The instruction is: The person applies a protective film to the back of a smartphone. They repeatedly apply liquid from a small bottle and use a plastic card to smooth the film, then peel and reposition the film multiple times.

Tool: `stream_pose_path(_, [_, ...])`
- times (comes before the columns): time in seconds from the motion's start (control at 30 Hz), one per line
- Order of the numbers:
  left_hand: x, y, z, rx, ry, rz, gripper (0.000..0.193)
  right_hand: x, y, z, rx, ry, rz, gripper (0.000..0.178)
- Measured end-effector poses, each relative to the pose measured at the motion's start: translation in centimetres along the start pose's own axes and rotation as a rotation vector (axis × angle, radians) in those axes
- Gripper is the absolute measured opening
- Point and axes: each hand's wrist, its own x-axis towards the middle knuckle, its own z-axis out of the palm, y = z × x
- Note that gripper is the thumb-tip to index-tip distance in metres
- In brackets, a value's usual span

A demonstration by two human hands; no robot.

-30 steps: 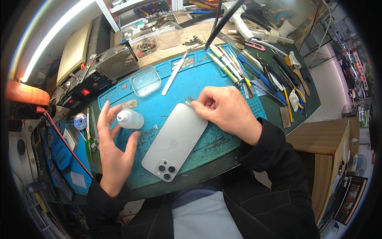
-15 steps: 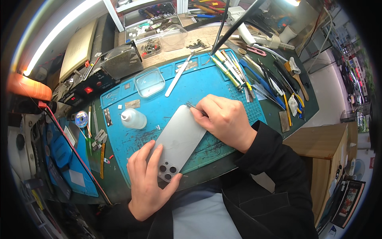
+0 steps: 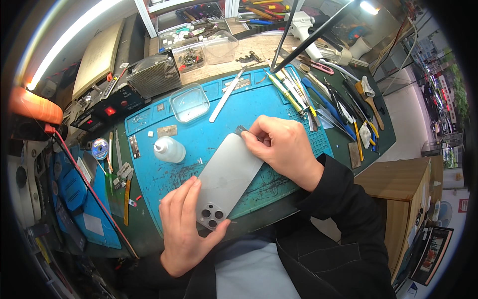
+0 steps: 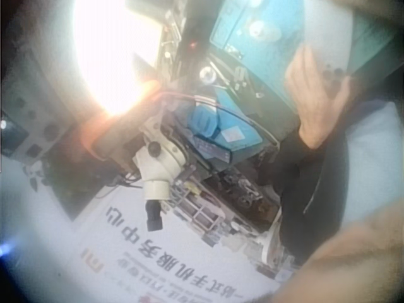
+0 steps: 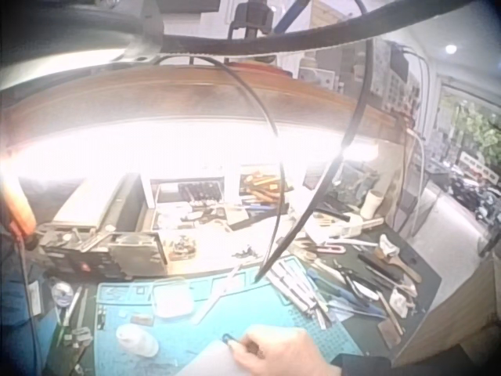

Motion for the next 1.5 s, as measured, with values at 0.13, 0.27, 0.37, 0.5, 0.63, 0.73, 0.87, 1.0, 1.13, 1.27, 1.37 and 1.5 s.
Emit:
stream_pose_path(0.13, [0.0,0.0,-0.1,-0.006,0.001,-0.001,0.101,0.4,0.1,-0.4,0.061,-0.069,0.083,0.024])
stream_pose_path(0.27, [-0.1,0.0,-0.1,-0.009,-0.001,-0.002,0.103,0.8,-0.1,-0.8,0.112,-0.138,0.179,0.026])
stream_pose_path(0.37, [-0.1,0.0,-0.2,-0.008,0.000,0.001,0.103,0.9,-0.2,-0.9,0.130,-0.149,0.192,0.027])
stream_pose_path(0.5, [0.0,0.0,0.0,0.000,0.005,0.009,0.103,1.0,0.0,-1.1,0.114,-0.159,0.193,0.028])
stream_pose_path(0.63, [-0.1,0.1,0.1,0.008,0.014,0.005,0.102,1.2,0.1,-1.1,0.119,-0.164,0.191,0.030])
stream_pose_path(0.73, [-0.1,0.2,0.2,0.015,0.018,-0.003,0.104,0.9,0.4,-1.0,0.119,-0.129,0.094,0.026])
stream_pose_path(0.87, [-0.2,0.3,0.4,0.034,0.033,-0.007,0.104,0.6,0.1,-1.4,-0.075,-0.069,-0.148,0.021])
stream_pose_path(1.0, [-0.2,0.2,0.6,0.047,0.038,-0.016,0.103,0.5,-0.6,-2.2,-0.224,-0.113,-0.210,0.019])
stream_pose_path(1.13, [-0.3,0.2,0.6,0.051,0.040,-0.020,0.102,-0.1,-0.5,-2.9,-0.156,-0.143,-0.182,0.024])
stream_pose_path(1.27, [-0.4,0.2,0.8,0.034,0.063,-0.029,0.104,-0.3,-0.3,-3.0,-0.047,-0.133,-0.106,0.023])
stream_pose_path(1.37, [-0.3,0.1,0.8,0.053,0.071,0.004,0.104,-0.3,-0.2,-3.3,0.001,-0.160,-0.050,0.023])
stream_pose_path(1.5, [-0.3,0.1,0.9,0.057,0.072,-0.006,0.105,-0.2,0.2,-3.2,0.087,-0.210,0.050,0.025])
